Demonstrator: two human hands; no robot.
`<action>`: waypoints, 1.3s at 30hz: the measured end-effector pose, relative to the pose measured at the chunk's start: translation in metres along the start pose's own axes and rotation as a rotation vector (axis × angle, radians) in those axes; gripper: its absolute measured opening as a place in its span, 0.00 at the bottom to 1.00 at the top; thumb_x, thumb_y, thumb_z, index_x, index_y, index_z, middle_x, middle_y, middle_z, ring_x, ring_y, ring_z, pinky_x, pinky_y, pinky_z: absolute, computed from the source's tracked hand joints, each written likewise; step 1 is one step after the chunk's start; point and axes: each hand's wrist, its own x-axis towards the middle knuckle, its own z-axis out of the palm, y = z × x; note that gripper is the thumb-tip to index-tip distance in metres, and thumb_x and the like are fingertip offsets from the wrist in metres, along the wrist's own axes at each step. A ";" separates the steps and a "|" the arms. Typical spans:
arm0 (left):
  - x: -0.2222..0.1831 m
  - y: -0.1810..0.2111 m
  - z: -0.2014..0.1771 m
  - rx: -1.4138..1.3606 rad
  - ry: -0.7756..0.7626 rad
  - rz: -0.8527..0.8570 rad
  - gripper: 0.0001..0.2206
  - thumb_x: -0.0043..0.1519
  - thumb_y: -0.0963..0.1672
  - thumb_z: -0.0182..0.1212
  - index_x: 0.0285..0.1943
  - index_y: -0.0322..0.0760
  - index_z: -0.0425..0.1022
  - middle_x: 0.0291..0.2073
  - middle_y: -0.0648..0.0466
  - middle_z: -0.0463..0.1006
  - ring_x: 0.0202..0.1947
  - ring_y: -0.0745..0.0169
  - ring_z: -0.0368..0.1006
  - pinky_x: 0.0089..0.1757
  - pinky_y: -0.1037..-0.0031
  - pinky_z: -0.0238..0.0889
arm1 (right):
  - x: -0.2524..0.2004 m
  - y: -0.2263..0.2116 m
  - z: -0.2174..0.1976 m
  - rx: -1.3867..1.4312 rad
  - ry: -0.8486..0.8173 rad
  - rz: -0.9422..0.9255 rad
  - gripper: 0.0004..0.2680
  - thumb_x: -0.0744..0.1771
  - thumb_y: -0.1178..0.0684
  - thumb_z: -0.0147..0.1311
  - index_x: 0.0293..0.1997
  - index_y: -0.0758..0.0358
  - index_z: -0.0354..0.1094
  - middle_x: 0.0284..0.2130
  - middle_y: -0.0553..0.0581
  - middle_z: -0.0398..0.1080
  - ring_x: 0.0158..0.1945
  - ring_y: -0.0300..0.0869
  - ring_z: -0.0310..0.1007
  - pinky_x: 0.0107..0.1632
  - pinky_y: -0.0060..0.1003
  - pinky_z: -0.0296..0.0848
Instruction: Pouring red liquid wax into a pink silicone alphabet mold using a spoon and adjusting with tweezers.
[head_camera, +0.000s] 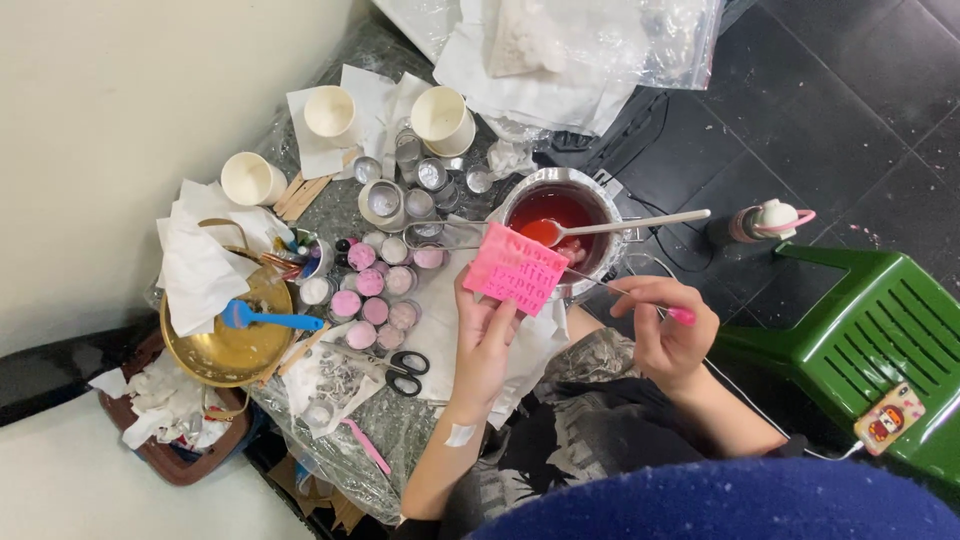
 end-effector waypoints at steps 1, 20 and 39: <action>-0.002 0.000 0.001 -0.002 0.006 -0.008 0.26 0.70 0.35 0.47 0.77 0.38 0.44 0.65 0.43 0.68 0.62 0.58 0.70 0.60 0.66 0.65 | 0.004 0.000 0.000 -0.001 -0.002 0.009 0.05 0.70 0.66 0.44 0.50 0.70 0.62 0.46 0.68 0.75 0.37 0.40 0.77 0.44 0.32 0.77; 0.008 -0.002 0.000 0.174 0.034 -0.071 0.25 0.71 0.37 0.49 0.76 0.41 0.47 0.58 0.50 0.74 0.39 0.80 0.66 0.36 0.88 0.57 | 0.023 0.011 -0.001 -0.160 -0.135 0.057 0.06 0.67 0.69 0.46 0.43 0.69 0.68 0.42 0.65 0.77 0.35 0.39 0.77 0.41 0.31 0.76; 0.015 -0.005 -0.012 0.092 -0.032 -0.035 0.25 0.71 0.36 0.47 0.77 0.34 0.45 0.65 0.42 0.68 0.61 0.58 0.70 0.59 0.67 0.65 | 0.020 0.016 0.005 0.100 0.000 0.157 0.05 0.71 0.65 0.41 0.52 0.69 0.60 0.45 0.71 0.75 0.39 0.42 0.76 0.47 0.34 0.77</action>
